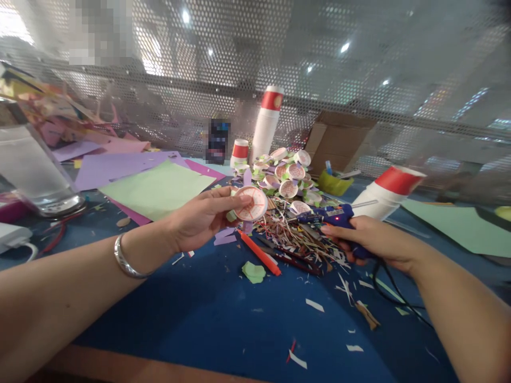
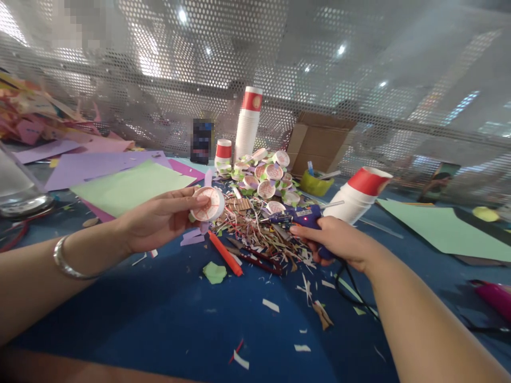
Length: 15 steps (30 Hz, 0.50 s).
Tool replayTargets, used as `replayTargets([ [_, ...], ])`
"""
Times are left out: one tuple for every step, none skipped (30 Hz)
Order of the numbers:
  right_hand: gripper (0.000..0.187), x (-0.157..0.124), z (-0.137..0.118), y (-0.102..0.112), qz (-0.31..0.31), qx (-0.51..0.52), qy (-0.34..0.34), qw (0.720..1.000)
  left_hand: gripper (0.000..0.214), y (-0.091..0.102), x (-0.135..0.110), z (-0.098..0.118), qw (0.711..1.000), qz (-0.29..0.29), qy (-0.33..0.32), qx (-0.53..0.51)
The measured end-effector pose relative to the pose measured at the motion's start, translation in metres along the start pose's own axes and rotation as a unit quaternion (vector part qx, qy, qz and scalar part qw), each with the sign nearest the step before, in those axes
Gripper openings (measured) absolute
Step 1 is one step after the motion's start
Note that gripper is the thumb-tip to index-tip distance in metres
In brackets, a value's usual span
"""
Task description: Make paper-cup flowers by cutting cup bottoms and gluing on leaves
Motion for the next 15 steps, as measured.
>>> replayTargets([
  [0.057, 0.001, 0.002, 0.003, 0.007, -0.019, -0.006, 1.0, 0.017, 0.0, 0.0, 0.0, 1.0, 0.003, 0.001, -0.003],
  [0.059, 0.001, 0.003, 0.006, 0.015, -0.043, -0.012, 0.999, 0.017, 0.0, 0.0, -0.001, 1.0, 0.003, 0.003, -0.005],
  [0.06, 0.001, 0.004, 0.012, 0.024, -0.072, -0.017, 0.997, 0.016, 0.0, 0.0, -0.001, 1.0, 0.002, 0.006, -0.007],
  [0.061, 0.001, 0.003, 0.017, 0.034, -0.107, -0.023, 0.993, 0.015, -0.001, 0.0, -0.002, 1.0, 0.002, 0.008, -0.009],
  [0.063, 0.0, 0.001, 0.024, 0.05, -0.138, -0.027, 0.989, 0.014, -0.001, 0.0, -0.002, 1.0, 0.004, 0.011, -0.01],
  [0.061, -0.002, -0.001, 0.029, 0.065, -0.165, -0.034, 0.983, 0.012, 0.0, 0.0, -0.003, 1.0, 0.008, 0.013, -0.011],
  [0.058, -0.004, -0.005, 0.034, 0.083, -0.189, -0.045, 0.977, 0.011, 0.002, 0.0, -0.003, 1.0, 0.015, 0.015, -0.011],
  [0.054, -0.008, -0.01, 0.035, 0.103, -0.206, -0.051, 0.972, 0.01, 0.003, 0.0, -0.004, 1.0, 0.022, 0.018, -0.007],
  [0.048, -0.013, -0.019, 0.037, 0.141, -0.228, -0.05, 0.962, 0.01, 0.005, 0.0, -0.005, 0.999, 0.026, 0.02, -0.002],
  [0.044, -0.021, -0.031, 0.037, 0.204, -0.251, -0.032, 0.946, 0.011, 0.006, 0.001, -0.006, 0.999, 0.026, 0.023, 0.005],
  [0.037, -0.028, -0.045, 0.029, 0.23, -0.244, 0.016, 0.942, 0.012, 0.007, 0.001, -0.007, 0.999, 0.024, 0.027, 0.013],
  [0.031, -0.031, -0.06, 0.014, 0.203, -0.215, 0.086, 0.951, 0.013, 0.007, 0.002, -0.008, 0.999, 0.023, 0.031, 0.02],
  [0.029, -0.034, -0.072, -0.004, 0.163, -0.184, 0.148, 0.958, 0.014, 0.008, 0.003, -0.009, 0.999, 0.025, 0.033, 0.028],
  [0.028, -0.036, -0.083, -0.023, 0.115, -0.164, 0.196, 0.96, 0.015, 0.009, 0.003, -0.01, 0.998, 0.029, 0.036, 0.035],
  [0.026, -0.039, -0.092, -0.041, 0.076, -0.161, 0.231, 0.957, 0.014, 0.01, 0.004, -0.01, 0.998, 0.032, 0.037, 0.043],
])
Point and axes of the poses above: each hand's wrist, its own x-axis towards the middle knuckle, its own y-axis out of the back of the hand, z = x × y, the point moved 7 cm from there along x, towards the middle knuckle, and after that the axes turned 11 degrees about -z, right-handed, at the moved point
